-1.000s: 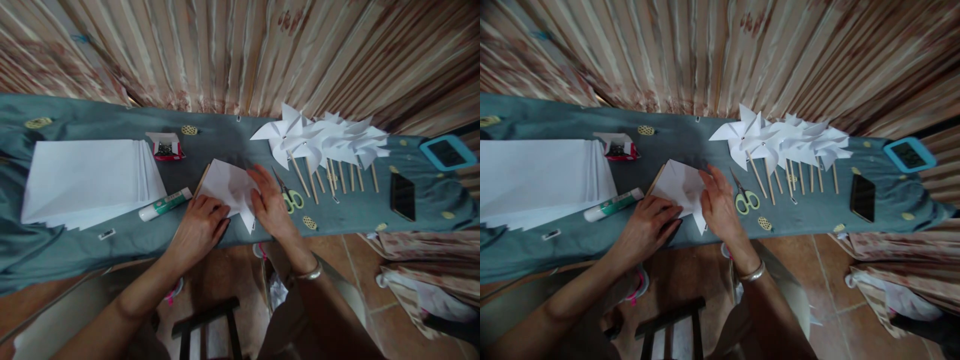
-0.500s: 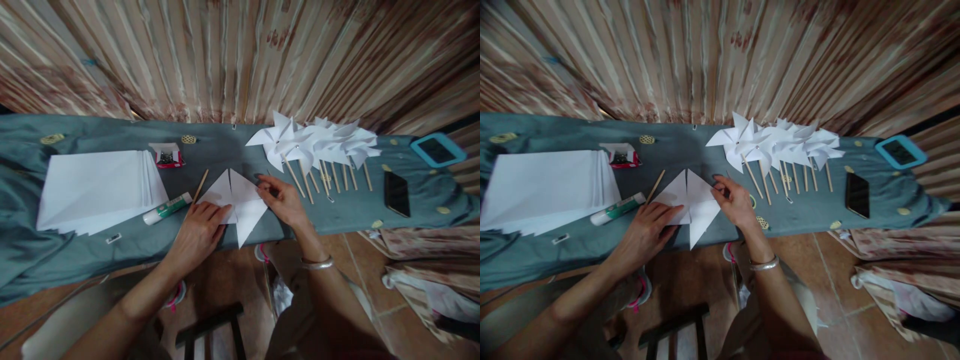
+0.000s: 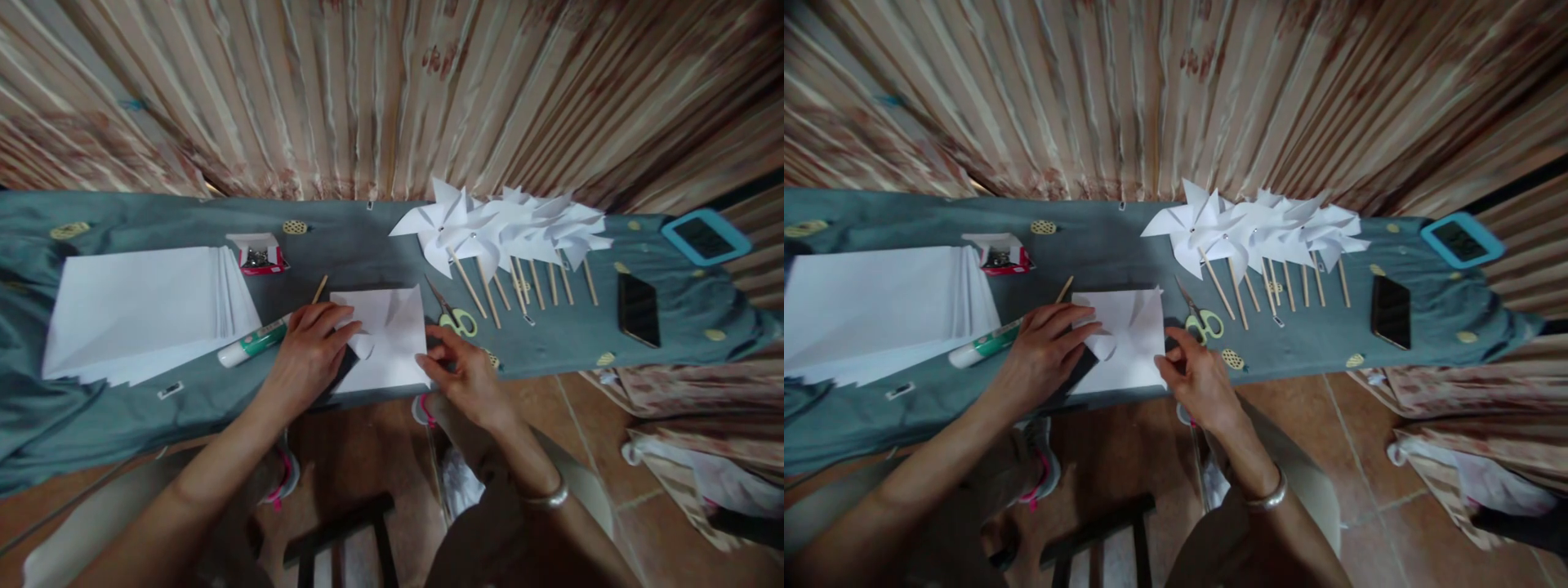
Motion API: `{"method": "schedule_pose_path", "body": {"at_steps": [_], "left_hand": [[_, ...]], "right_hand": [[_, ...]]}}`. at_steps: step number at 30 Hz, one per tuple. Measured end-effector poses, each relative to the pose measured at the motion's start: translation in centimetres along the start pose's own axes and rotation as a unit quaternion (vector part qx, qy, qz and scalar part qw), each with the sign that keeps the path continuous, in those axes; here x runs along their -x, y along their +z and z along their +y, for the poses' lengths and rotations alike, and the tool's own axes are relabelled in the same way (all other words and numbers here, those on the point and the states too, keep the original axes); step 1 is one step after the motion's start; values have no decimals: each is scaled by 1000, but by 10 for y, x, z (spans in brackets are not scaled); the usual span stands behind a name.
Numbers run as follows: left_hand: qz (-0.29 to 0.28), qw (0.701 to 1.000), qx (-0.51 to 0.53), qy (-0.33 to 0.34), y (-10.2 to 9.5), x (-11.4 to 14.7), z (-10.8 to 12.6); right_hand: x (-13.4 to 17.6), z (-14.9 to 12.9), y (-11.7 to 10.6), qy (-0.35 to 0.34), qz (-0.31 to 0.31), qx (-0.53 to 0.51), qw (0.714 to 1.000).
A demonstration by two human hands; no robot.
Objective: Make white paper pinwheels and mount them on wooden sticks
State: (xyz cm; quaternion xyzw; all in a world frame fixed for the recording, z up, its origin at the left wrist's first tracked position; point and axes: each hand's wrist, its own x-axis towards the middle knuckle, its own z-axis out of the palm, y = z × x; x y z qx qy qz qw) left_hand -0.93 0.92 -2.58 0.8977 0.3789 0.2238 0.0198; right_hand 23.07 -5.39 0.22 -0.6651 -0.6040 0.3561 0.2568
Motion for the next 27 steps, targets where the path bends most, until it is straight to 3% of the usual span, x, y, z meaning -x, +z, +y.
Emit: {"method": "schedule_pose_path", "body": {"at_steps": [3,6,8,9,12,14,19,27], "left_hand": [[0,1000,7,-11,0,-4,-3],[24,999,13,-24,-5,-5,3],[46,998,29,-20,-11,-3,14],[53,998,46,-1,-13,-1,21],[16,990,106,88,-13,6,45],[-17,990,110,86,-9,10,56],[-32,993,84,74,2,14,59],[-22,992,101,69,2,20,54]], "right_hand": [[4,2,0,9,-28,12,999],[4,6,-8,-19,78,119,990],[5,7,-13,-91,138,170,972],[5,7,-14,-137,137,176,965],[7,4,-10,-247,57,152,955],[7,4,-4,-270,15,146,951],[4,11,4,-255,-8,163,953],[0,18,-1,-218,-51,119,967]]}}
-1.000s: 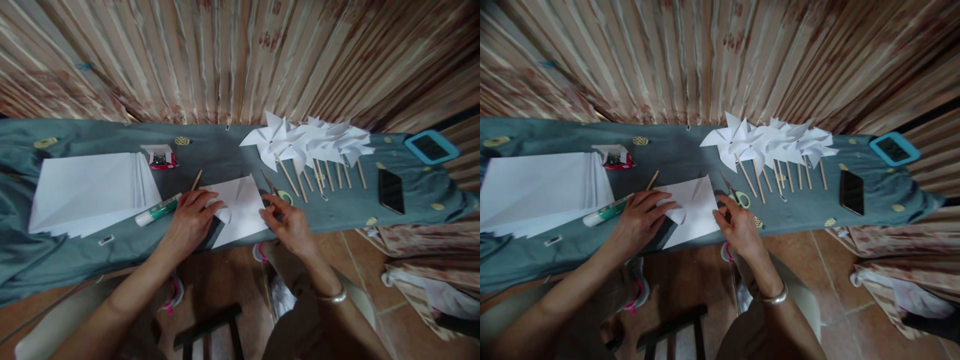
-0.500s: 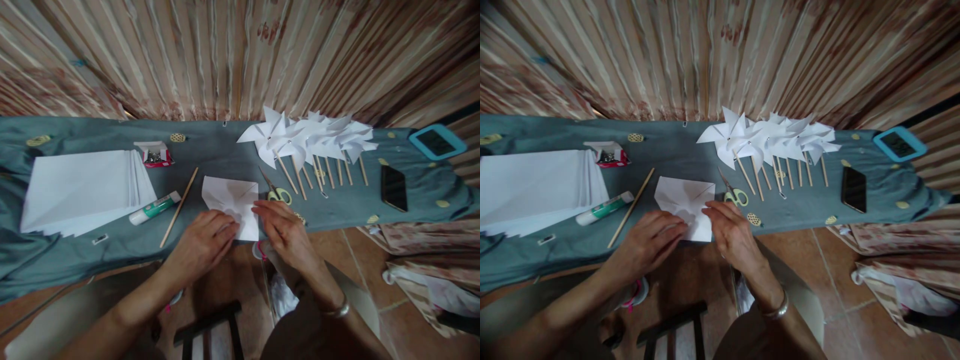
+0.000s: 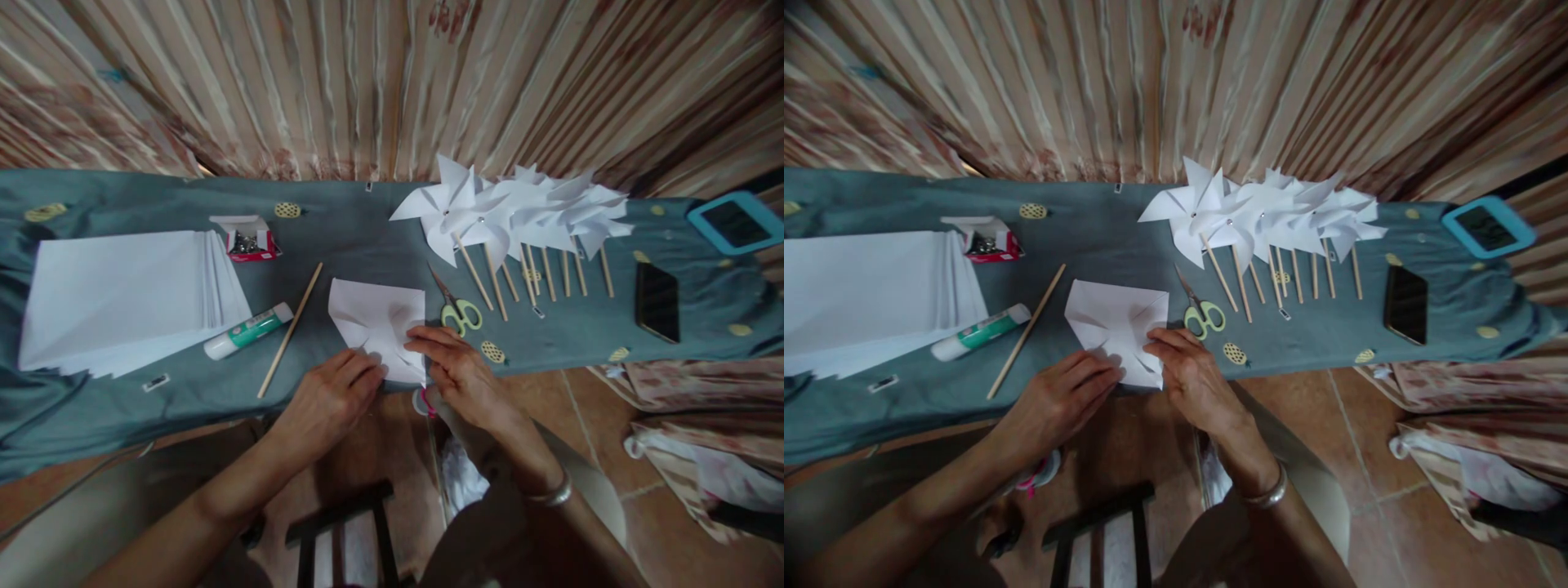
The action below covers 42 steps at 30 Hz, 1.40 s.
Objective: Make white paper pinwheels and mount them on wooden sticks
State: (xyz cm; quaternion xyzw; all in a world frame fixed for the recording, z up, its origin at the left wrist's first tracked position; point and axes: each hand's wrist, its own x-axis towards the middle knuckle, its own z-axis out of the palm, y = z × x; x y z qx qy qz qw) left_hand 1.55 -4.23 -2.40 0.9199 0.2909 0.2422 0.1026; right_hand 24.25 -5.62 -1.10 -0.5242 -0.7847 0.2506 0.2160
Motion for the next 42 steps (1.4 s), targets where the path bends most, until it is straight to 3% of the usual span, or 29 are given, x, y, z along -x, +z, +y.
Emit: {"method": "schedule_pose_path", "body": {"at_steps": [4,13,19,24,42], "left_hand": [[22,999,16,-41,0,4,-3],[17,994,64,-91,-3,6,-2],[-8,996,73,-56,-12,5,-2],[8,998,39,-42,-11,5,-3],[4,998,40,-38,-8,7,-1]], "right_hand": [[-1,1,0,28,2,-76,997],[-17,-14,24,115,109,-242,957],[-22,-20,29,100,141,-125,977],[-23,-26,28,87,140,-22,986],[-23,-31,34,69,137,-25,988]]}}
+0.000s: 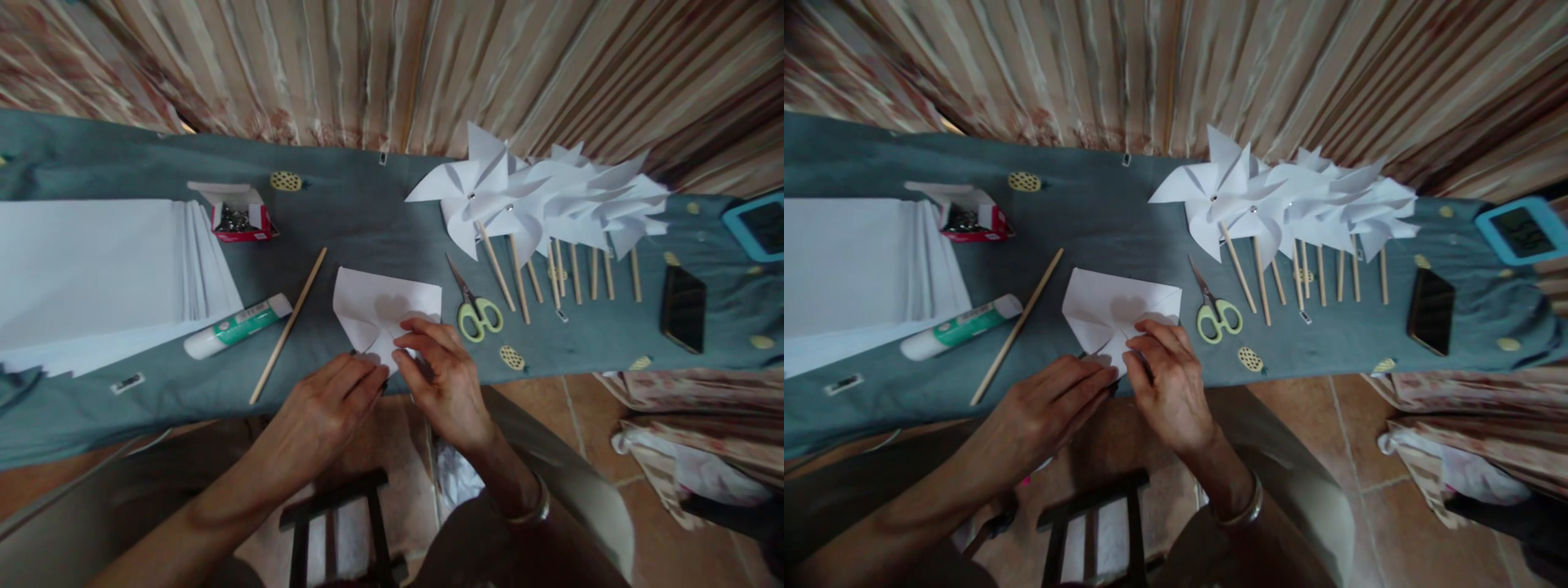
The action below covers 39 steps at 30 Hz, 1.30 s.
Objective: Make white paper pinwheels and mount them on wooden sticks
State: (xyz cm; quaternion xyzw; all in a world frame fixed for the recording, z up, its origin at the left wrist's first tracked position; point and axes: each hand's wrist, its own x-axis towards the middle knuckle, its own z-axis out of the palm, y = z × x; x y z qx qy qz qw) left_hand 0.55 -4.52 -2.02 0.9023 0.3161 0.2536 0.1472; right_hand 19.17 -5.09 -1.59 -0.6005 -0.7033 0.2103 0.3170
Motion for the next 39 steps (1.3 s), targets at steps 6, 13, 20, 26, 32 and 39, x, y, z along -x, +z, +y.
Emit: {"method": "schedule_pose_path", "body": {"at_steps": [6,13,20,26,32,39], "left_hand": [[4,1000,-4,-1,1,1,-1],[0,1000,-4,-7,2,1,-1],[3,1000,-11,3,3,2,-3],[8,1000,-16,2,3,3,-3],[13,1000,-18,-2,2,0,-1],[14,1000,-17,-1,1,0,-1]], "right_hand": [[0,0,2,-11,-4,8,1000],[-1,0,4,-17,-3,11,1000],[-2,0,5,-26,-9,11,1000],[-2,0,6,-27,-13,11,999],[-3,-1,6,-31,-16,26,999],[-4,0,8,-56,-22,72,996]]}}
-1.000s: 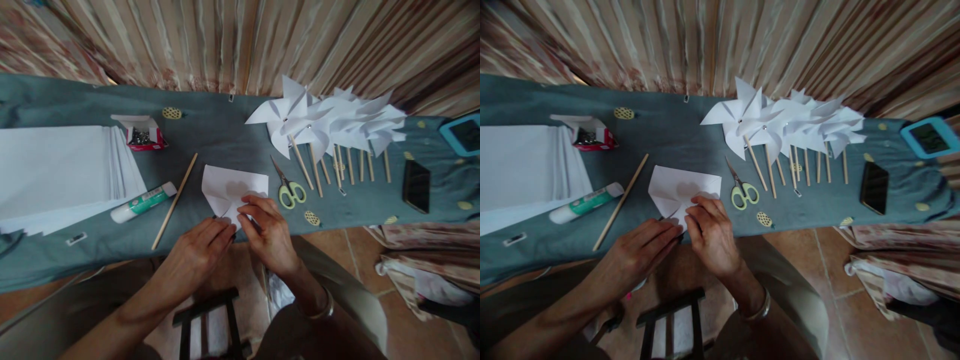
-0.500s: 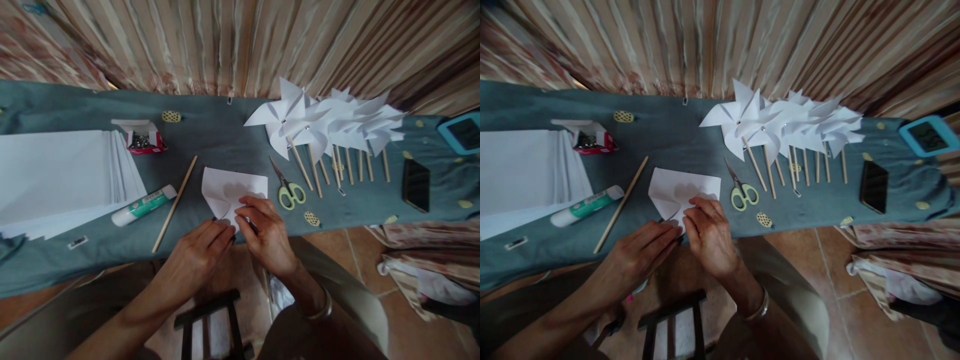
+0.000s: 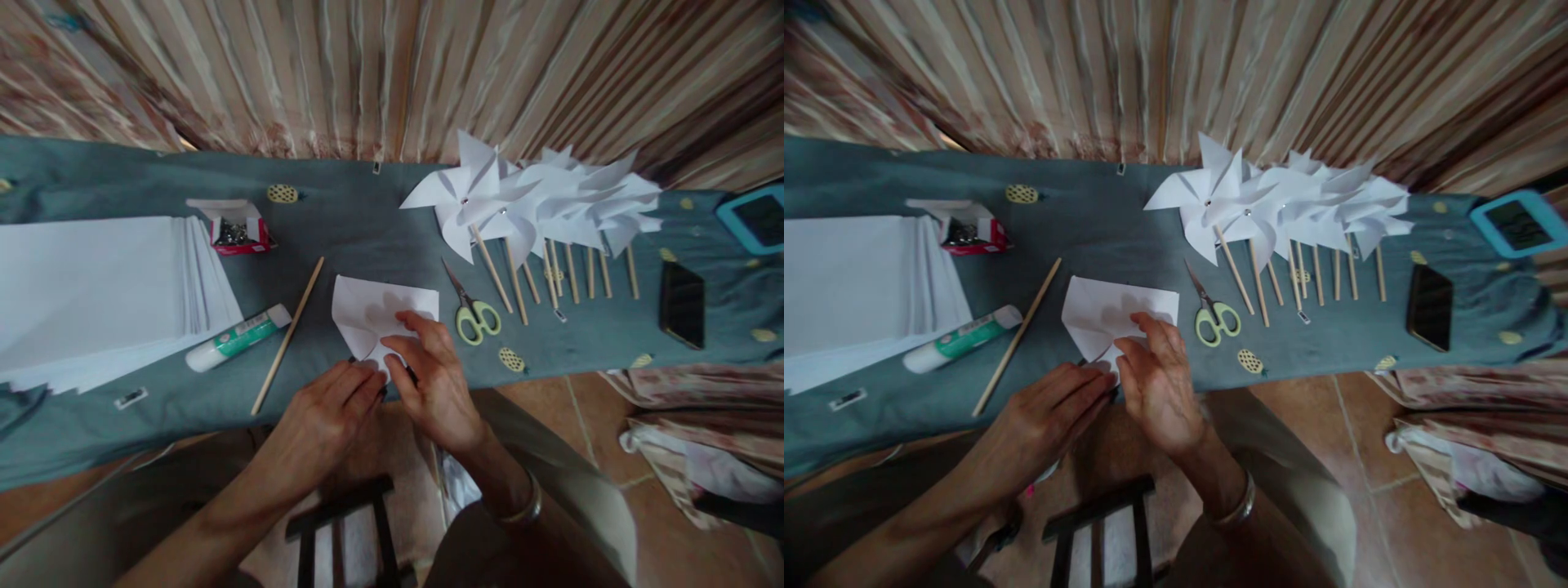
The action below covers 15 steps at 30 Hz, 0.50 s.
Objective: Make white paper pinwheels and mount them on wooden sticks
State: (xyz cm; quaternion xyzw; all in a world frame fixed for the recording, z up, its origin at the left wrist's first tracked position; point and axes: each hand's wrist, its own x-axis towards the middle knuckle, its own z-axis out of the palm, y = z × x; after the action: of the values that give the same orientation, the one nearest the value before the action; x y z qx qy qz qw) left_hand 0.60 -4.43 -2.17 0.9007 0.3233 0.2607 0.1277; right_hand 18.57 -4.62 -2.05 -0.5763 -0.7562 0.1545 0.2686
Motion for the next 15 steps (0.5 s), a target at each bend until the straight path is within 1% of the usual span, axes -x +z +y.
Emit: {"method": "schedule_pose_path", "body": {"at_steps": [9,15], "left_hand": [[-9,1000,4,-2,0,1,0],[-11,1000,8,-1,1,-1,0]], "right_hand": [[3,-1,4,-5,-13,56,998],[-12,-3,4,8,-29,80,996]]}}
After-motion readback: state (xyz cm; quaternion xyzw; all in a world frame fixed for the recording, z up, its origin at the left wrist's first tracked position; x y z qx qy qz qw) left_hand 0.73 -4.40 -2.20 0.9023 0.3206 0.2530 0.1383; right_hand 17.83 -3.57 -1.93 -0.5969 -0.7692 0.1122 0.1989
